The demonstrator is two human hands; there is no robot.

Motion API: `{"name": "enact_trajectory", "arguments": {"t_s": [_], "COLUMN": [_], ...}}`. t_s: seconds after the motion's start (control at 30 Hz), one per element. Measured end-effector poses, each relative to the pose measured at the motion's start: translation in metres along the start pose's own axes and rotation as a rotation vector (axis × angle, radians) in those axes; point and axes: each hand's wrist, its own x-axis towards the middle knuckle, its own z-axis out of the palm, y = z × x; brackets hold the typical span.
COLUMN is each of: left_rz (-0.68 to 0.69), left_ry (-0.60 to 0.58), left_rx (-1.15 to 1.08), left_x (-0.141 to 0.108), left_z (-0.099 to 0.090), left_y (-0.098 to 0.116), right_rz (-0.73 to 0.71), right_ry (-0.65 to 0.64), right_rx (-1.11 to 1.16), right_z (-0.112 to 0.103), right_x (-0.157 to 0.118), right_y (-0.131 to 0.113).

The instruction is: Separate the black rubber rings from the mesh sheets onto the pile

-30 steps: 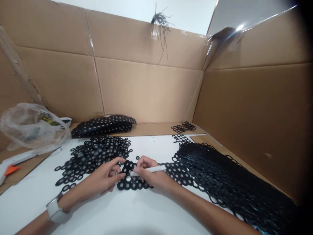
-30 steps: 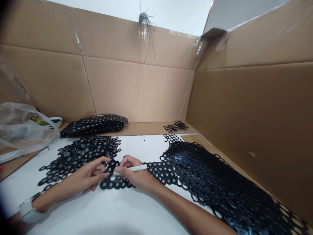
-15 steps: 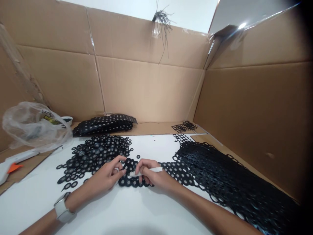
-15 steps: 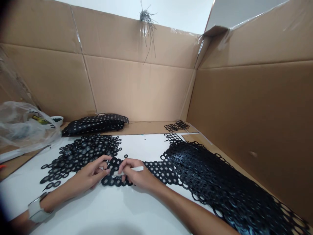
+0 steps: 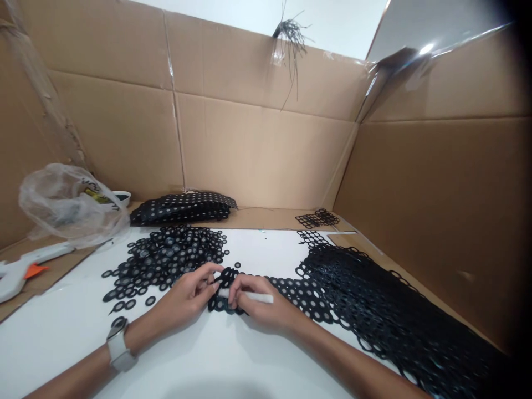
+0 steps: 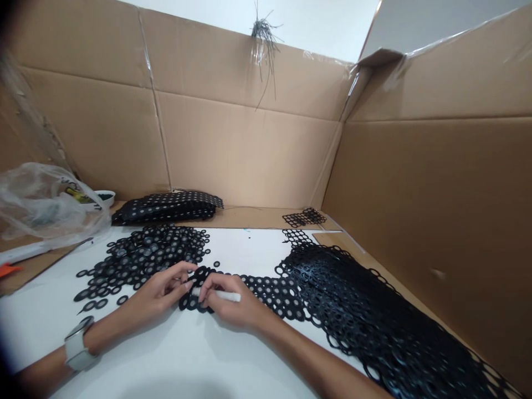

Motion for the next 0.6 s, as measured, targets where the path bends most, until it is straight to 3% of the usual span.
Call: {"name": "enact_trajectory", "arguments": {"t_s": [0.13, 0.27, 0.6], "left_rz": [0.010, -0.006, -0.102], "left_ry": [0.004, 0.015, 0.020], "left_rx": [-0.027, -0.064, -0.117], "left_x": [0.000, -0.001, 0.002], "left_z": [-0.001, -0.002, -0.001], "left_y": [-0.001, -0.005, -0.008], "right_rz": [-0.036, 0.035, 0.075], "right_ry": [0.002, 0.045, 0.174], "right_rx": [-0.027, 0.099, 0.278], "right_z": [0.004, 0.004, -0.012], "right_x": [0.000, 0.004, 0.007], "right_y": [-0.003, -0.003, 0.006]}}
